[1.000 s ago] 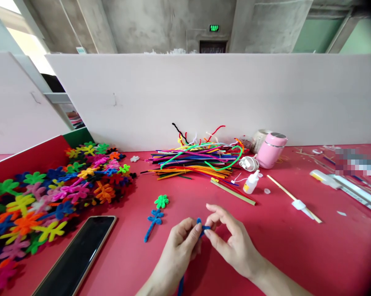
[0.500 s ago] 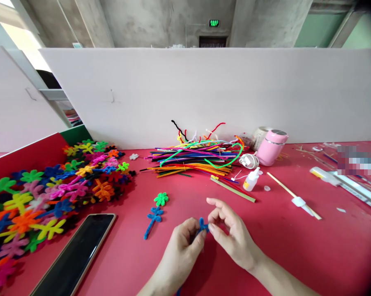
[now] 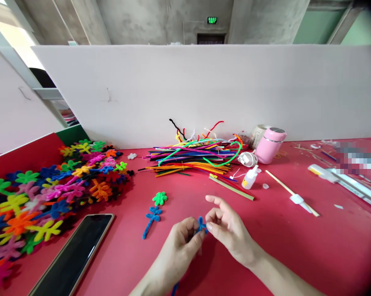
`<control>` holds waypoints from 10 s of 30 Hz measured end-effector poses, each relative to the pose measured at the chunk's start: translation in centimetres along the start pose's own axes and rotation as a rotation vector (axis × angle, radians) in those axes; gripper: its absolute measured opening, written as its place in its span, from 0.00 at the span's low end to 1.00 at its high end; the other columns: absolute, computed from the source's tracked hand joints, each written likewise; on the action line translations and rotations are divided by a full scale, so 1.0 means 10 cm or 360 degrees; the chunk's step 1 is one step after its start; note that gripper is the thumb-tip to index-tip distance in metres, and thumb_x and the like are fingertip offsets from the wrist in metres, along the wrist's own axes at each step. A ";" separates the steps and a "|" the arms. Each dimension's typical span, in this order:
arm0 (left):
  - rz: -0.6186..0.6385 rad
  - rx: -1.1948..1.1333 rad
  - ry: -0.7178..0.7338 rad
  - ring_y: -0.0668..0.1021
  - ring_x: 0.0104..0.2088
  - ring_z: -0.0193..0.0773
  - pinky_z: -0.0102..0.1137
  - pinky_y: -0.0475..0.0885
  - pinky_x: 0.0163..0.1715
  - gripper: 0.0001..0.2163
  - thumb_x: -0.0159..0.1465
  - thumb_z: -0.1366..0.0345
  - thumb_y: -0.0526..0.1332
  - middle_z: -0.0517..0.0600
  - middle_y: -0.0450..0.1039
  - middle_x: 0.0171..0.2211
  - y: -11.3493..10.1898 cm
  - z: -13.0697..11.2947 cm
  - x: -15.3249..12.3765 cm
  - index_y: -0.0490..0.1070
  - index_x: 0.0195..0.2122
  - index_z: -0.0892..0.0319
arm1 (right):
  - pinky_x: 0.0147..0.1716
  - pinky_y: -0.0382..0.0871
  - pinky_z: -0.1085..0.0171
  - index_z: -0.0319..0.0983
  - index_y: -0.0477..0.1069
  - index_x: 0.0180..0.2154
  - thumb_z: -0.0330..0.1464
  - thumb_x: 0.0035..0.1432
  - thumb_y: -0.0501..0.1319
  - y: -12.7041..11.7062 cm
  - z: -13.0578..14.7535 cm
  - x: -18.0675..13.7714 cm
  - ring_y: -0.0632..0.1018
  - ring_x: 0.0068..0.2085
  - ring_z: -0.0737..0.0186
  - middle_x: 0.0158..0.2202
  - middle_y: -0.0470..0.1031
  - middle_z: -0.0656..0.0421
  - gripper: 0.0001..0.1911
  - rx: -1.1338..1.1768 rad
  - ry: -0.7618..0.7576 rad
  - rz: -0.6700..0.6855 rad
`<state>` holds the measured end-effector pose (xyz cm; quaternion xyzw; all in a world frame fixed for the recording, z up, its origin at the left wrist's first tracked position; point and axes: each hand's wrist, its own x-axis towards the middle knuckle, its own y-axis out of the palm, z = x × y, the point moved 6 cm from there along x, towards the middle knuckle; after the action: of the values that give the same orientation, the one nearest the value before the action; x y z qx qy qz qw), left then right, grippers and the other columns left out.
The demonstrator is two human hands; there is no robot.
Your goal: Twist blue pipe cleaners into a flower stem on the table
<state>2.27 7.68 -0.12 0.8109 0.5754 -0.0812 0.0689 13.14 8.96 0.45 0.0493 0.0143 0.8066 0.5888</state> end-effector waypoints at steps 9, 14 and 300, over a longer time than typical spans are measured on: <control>-0.0097 -0.0122 -0.0247 0.57 0.11 0.24 0.22 0.49 0.11 0.13 0.54 0.54 0.55 0.40 0.60 0.14 0.00 0.08 -0.01 0.60 0.24 0.59 | 0.29 0.61 0.67 0.40 0.53 0.50 0.28 0.53 0.54 0.00 0.02 0.01 0.66 0.28 0.69 0.28 0.64 0.63 0.22 -0.0048 -0.0001 0.0040; -0.0170 -0.0100 -0.0210 0.59 0.11 0.23 0.21 0.50 0.11 0.14 0.57 0.56 0.54 0.42 0.62 0.15 -0.04 0.06 -0.04 0.61 0.21 0.61 | 0.29 0.61 0.68 0.40 0.56 0.49 0.29 0.54 0.54 -0.01 0.01 0.01 0.67 0.27 0.69 0.27 0.64 0.64 0.19 -0.0107 -0.0004 0.0026; -0.0181 -0.0859 -0.0054 0.62 0.13 0.23 0.20 0.55 0.13 0.04 0.55 0.69 0.58 0.45 0.67 0.18 0.01 0.06 -0.03 0.68 0.25 0.63 | 0.31 0.63 0.64 0.38 0.54 0.49 0.31 0.53 0.56 0.14 -0.02 -0.08 0.70 0.29 0.66 0.26 0.65 0.63 0.22 0.0383 0.0141 -0.0096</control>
<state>2.23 7.24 -0.65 0.7282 0.6194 0.0578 0.2874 12.00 7.77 0.27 0.0836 0.1385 0.7823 0.6015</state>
